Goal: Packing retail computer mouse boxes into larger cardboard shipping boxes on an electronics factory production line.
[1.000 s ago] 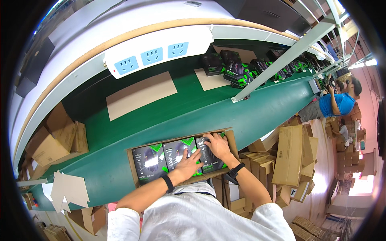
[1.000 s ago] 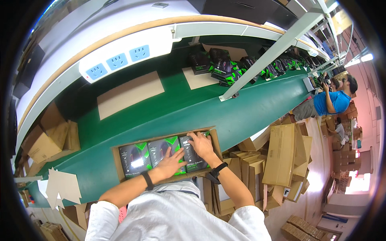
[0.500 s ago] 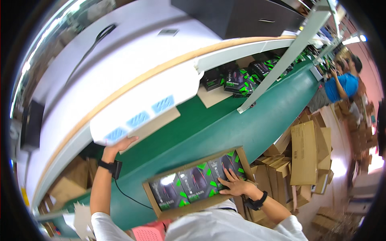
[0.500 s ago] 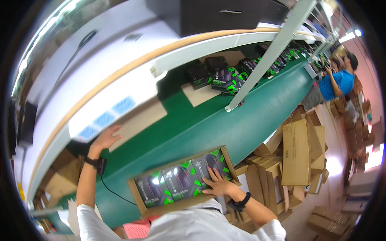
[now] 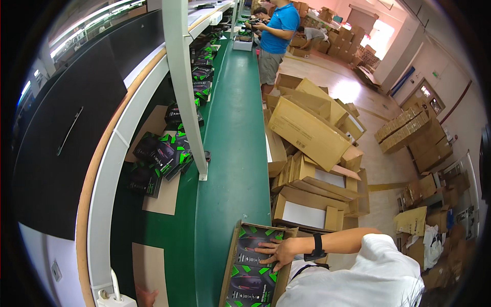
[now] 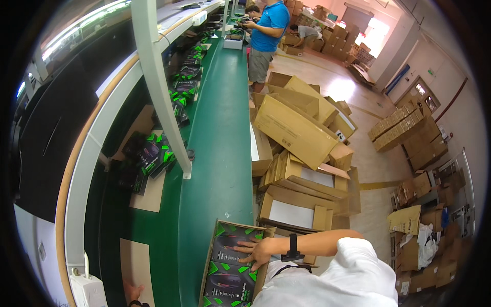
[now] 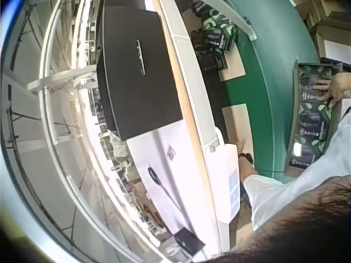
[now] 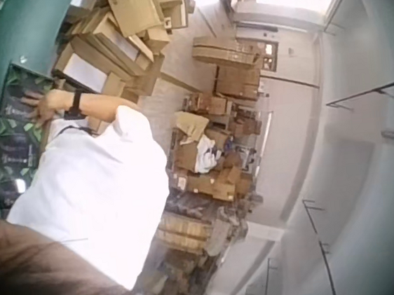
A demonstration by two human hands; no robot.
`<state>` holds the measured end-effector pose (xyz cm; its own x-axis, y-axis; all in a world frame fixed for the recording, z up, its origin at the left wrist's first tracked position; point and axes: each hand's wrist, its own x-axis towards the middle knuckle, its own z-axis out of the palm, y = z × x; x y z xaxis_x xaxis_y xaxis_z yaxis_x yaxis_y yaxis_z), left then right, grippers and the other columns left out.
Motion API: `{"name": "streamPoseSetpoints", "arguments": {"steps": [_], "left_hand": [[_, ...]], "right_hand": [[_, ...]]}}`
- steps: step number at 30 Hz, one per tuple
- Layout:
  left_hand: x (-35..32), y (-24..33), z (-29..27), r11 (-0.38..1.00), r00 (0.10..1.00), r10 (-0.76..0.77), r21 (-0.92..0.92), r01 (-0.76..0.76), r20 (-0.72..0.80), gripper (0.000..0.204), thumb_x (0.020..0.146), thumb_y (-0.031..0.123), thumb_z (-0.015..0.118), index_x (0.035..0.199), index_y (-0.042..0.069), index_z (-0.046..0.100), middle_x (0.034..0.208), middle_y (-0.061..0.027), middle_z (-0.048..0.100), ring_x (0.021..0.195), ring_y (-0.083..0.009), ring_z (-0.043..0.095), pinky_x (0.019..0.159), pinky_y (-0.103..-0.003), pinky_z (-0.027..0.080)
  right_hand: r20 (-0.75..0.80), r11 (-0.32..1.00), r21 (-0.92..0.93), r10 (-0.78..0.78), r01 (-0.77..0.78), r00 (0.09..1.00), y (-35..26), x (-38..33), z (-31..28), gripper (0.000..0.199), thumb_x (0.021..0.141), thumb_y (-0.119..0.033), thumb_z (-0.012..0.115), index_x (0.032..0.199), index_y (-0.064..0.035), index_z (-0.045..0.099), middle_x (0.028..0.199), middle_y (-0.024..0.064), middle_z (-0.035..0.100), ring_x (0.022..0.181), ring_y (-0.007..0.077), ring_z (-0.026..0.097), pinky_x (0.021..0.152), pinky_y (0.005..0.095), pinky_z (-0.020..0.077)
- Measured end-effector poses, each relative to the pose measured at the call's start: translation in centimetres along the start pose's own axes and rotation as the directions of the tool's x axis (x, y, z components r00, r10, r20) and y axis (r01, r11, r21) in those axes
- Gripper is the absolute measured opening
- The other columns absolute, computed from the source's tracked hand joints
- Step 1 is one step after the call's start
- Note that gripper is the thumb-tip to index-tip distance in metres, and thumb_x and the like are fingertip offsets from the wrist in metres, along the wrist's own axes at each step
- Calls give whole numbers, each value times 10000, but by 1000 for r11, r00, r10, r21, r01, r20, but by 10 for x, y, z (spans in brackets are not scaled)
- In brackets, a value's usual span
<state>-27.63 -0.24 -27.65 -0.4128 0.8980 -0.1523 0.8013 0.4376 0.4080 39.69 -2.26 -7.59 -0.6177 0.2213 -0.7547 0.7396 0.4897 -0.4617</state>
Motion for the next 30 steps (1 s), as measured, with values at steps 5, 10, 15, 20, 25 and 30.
{"name": "streamPoseSetpoints", "arguments": {"steps": [5, 10, 15, 20, 25, 30], "left_hand": [[3, 9, 6, 994, 999, 38, -103, -39, -10, 1232, 475, 246, 913, 1455, -6, 209, 1437, -270, 323, 1338, -417, 303, 1118, -491, 271], [11, 25, 16, 972, 997, 80, -218, -82, -15, 1209, 475, 250, 912, 1442, -7, 234, 1416, -264, 348, 1321, -418, 321, 1109, -492, 281], [17, 45, 31, 944, 991, 129, -309, -116, 23, 1186, 475, 253, 912, 1429, -8, 258, 1396, -258, 373, 1303, -418, 338, 1100, -493, 291], [35, 46, 15, 927, 981, 181, -345, -146, 72, 1163, 475, 257, 912, 1416, -10, 282, 1375, -252, 397, 1286, -419, 356, 1092, -494, 300], [17, 17, -10, 930, 986, 128, -358, -82, 106, 1141, 475, 261, 912, 1403, -11, 307, 1354, -246, 422, 1269, -419, 374, 1083, -494, 310], [-9, 34, -37, 995, 987, -30, 97, 15, 160, 946, 481, 299, 908, 1247, 4, 437, 1194, -220, 522, 1180, -411, 429, 1002, -510, 375]], "right_hand": [[23, 999, -40, -8, 9, 1000, -4, 9, 3, 737, 917, -618, 416, 1523, -238, 235, 1595, 121, -125, 1461, 332, -147, 1153, 590, 24], [38, 998, -55, -7, 9, 999, -8, 10, 2, 726, 921, -595, 434, 1526, -254, 223, 1593, 116, -140, 1460, 341, -144, 1153, 587, 38], [43, 998, -66, 10, -7, 999, -3, 5, 6, 730, 917, -597, 438, 1527, -261, 219, 1595, 118, -133, 1462, 343, -135, 1154, 585, 43], [84, 997, -67, 35, -29, 996, -12, 3, -8, 729, 915, -601, 439, 1524, -261, 227, 1596, 118, -127, 1463, 340, -131, 1157, 576, 39], [72, 998, -62, 1, 4, 997, -9, 7, -5, 689, 939, -568, 425, 1524, -272, 217, 1596, 132, -104, 1464, 347, -108, 1159, 572, 44], [22, 995, -82, 50, -48, 998, -13, -15, -16, 683, 937, -591, 419, 1519, -292, 225, 1600, 135, -66, 1468, 353, -68, 1163, 554, 69]]}}
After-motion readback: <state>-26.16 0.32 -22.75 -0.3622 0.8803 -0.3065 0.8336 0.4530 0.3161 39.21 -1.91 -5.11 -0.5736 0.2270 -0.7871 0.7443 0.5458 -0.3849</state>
